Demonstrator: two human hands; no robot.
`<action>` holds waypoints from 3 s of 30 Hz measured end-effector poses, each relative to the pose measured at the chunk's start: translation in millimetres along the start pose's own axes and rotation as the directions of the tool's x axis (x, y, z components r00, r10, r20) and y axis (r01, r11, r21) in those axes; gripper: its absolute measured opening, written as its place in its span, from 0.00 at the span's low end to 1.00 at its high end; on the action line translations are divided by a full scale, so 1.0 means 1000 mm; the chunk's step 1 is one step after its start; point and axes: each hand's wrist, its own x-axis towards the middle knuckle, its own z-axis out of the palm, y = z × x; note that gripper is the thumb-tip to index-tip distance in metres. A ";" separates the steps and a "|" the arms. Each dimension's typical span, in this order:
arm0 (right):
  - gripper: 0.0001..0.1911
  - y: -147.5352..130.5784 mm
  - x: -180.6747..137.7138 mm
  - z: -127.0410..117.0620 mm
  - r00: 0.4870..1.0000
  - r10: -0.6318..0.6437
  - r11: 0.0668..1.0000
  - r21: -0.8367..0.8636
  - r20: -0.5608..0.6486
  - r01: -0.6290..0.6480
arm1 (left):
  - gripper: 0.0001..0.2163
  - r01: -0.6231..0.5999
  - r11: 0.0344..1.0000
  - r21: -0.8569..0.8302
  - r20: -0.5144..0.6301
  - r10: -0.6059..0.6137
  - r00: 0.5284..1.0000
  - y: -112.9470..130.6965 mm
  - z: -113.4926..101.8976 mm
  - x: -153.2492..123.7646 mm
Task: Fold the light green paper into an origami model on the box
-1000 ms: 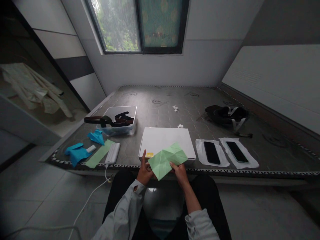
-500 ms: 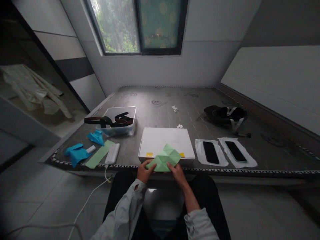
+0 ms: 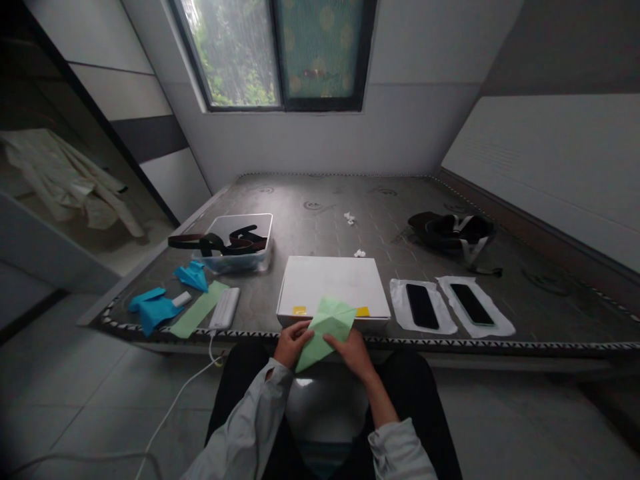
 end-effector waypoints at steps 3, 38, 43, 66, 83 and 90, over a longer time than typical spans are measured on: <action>0.26 -0.001 -0.003 0.000 0.999 -0.024 0.999 -0.026 -0.044 0.023 | 0.17 0.012 1.000 -0.010 -0.063 -0.012 0.998 -0.001 -0.002 0.002; 0.33 -0.004 0.002 -0.002 0.983 -0.014 0.997 -0.072 -0.185 0.000 | 0.16 -0.064 0.997 0.033 -0.131 0.068 0.989 0.003 -0.001 0.005; 0.34 -0.006 0.003 -0.004 0.959 -0.015 0.998 -0.063 -0.284 -0.003 | 0.15 -0.091 0.991 0.094 -0.118 0.102 0.988 0.005 0.003 0.002; 0.28 0.002 0.010 -0.006 0.995 0.094 0.982 0.165 0.028 -0.097 | 0.14 -0.314 0.858 0.408 0.057 0.319 0.946 0.006 0.013 0.001; 0.23 -0.005 0.013 -0.021 0.997 0.083 0.977 0.198 0.005 -0.082 | 0.09 -0.352 0.843 0.407 -0.056 0.408 0.911 0.009 0.013 0.008; 0.27 -0.009 0.005 -0.012 0.997 0.071 0.974 0.216 0.007 -0.071 | 0.17 -0.138 0.978 0.154 -0.104 0.155 0.982 0.000 0.010 0.009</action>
